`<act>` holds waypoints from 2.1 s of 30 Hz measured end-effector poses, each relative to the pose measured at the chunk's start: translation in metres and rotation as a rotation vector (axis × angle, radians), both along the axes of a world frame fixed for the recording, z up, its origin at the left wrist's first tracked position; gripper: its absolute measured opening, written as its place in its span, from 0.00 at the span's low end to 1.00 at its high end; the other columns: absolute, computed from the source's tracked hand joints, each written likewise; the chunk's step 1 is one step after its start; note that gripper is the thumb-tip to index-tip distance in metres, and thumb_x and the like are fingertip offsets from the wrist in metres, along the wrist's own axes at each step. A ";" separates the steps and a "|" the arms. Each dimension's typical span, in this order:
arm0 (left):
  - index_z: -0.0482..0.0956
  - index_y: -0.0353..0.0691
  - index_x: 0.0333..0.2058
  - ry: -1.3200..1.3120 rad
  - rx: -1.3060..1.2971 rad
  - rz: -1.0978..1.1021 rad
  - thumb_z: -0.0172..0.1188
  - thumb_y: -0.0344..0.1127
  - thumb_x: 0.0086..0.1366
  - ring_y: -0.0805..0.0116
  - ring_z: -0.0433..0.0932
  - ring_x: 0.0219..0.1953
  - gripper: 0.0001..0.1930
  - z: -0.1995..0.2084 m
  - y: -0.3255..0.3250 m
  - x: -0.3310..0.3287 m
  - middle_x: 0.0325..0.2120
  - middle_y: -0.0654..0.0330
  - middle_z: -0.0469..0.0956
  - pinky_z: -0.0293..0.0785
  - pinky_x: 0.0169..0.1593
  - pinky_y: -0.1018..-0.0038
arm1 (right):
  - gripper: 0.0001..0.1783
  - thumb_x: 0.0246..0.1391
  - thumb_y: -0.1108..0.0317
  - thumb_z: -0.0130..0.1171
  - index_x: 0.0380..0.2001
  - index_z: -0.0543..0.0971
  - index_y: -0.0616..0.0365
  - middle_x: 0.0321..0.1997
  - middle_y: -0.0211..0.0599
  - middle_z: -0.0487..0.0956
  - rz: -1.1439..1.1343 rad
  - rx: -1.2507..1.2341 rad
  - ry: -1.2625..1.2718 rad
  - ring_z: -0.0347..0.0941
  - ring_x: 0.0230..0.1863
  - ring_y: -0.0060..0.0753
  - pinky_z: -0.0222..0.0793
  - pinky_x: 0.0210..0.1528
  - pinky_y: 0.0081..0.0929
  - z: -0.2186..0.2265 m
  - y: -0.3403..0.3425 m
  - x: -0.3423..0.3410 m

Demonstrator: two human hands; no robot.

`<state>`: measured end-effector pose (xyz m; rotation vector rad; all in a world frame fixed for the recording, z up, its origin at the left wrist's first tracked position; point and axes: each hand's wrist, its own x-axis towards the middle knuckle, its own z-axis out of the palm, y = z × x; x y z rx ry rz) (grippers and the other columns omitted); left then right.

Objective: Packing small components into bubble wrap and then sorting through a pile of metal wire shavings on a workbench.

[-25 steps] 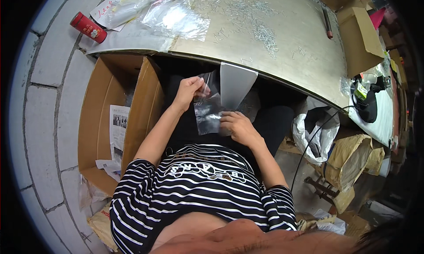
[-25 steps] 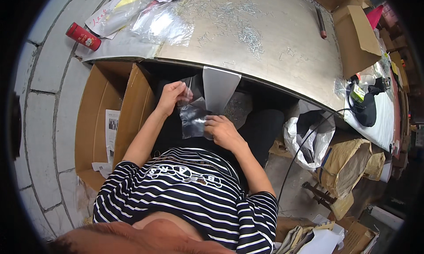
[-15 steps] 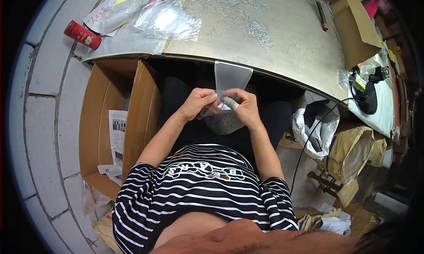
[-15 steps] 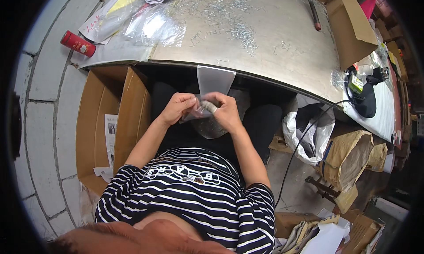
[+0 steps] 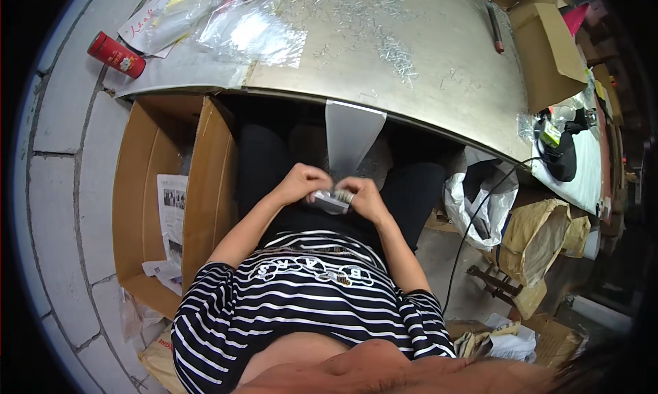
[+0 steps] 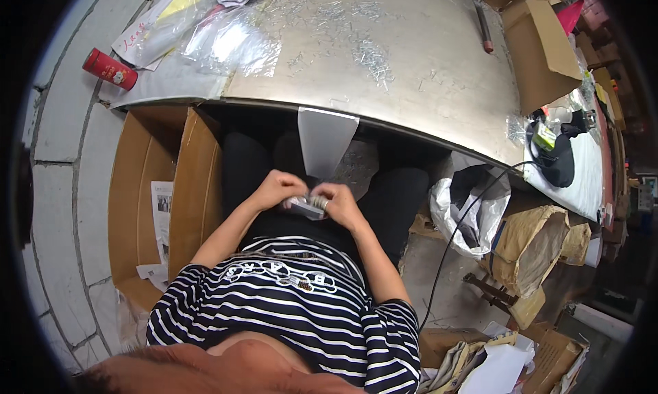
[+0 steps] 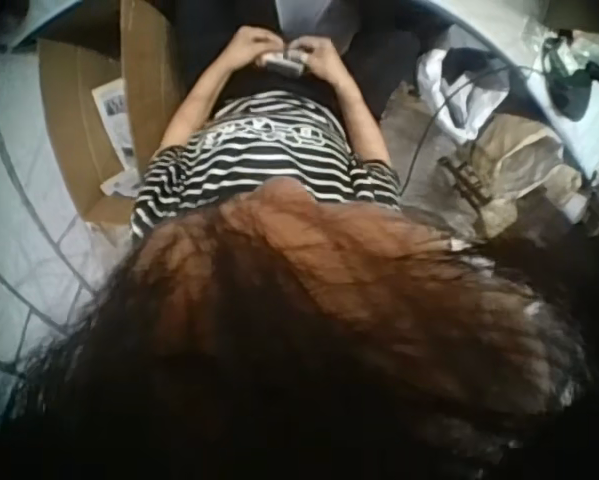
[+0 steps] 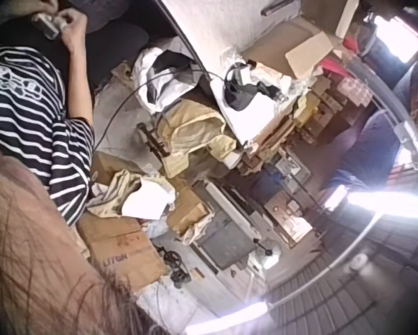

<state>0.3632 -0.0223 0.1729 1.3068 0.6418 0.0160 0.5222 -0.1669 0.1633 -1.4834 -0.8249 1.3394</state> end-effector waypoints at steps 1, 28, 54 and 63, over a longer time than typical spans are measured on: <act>0.83 0.33 0.27 -0.101 0.099 -0.067 0.64 0.28 0.55 0.80 0.73 0.19 0.04 -0.031 0.003 -0.004 0.18 0.64 0.77 0.68 0.24 0.83 | 0.06 0.49 0.77 0.59 0.33 0.81 0.62 0.23 0.32 0.79 0.066 -0.045 -0.132 0.74 0.25 0.21 0.68 0.29 0.20 -0.023 -0.006 0.003; 0.79 0.34 0.39 -0.364 -0.833 0.442 0.58 0.52 0.64 0.73 0.76 0.37 0.22 -0.018 0.008 0.056 0.33 0.59 0.80 0.70 0.43 0.77 | 0.25 0.57 0.68 0.50 0.59 0.66 0.59 0.67 0.47 0.61 -0.032 0.272 -1.238 0.54 0.69 0.47 0.50 0.69 0.36 0.086 0.165 0.136; 0.76 0.33 0.46 -0.179 -0.430 0.007 0.64 0.28 0.57 0.69 0.80 0.40 0.17 -0.059 -0.003 0.027 0.37 0.58 0.80 0.76 0.45 0.75 | 0.24 0.44 0.82 0.47 0.47 0.75 0.62 0.47 0.54 0.76 0.419 0.113 -0.710 0.72 0.52 0.54 0.68 0.52 0.39 0.050 0.027 0.014; 0.80 0.35 0.43 -0.090 -0.514 0.002 0.51 0.53 0.68 0.75 0.80 0.34 0.24 -0.039 -0.012 0.022 0.35 0.63 0.80 0.78 0.35 0.77 | 0.15 0.49 0.71 0.58 0.41 0.79 0.64 0.39 0.52 0.80 0.081 0.074 -0.737 0.78 0.41 0.49 0.72 0.44 0.34 0.063 0.026 0.024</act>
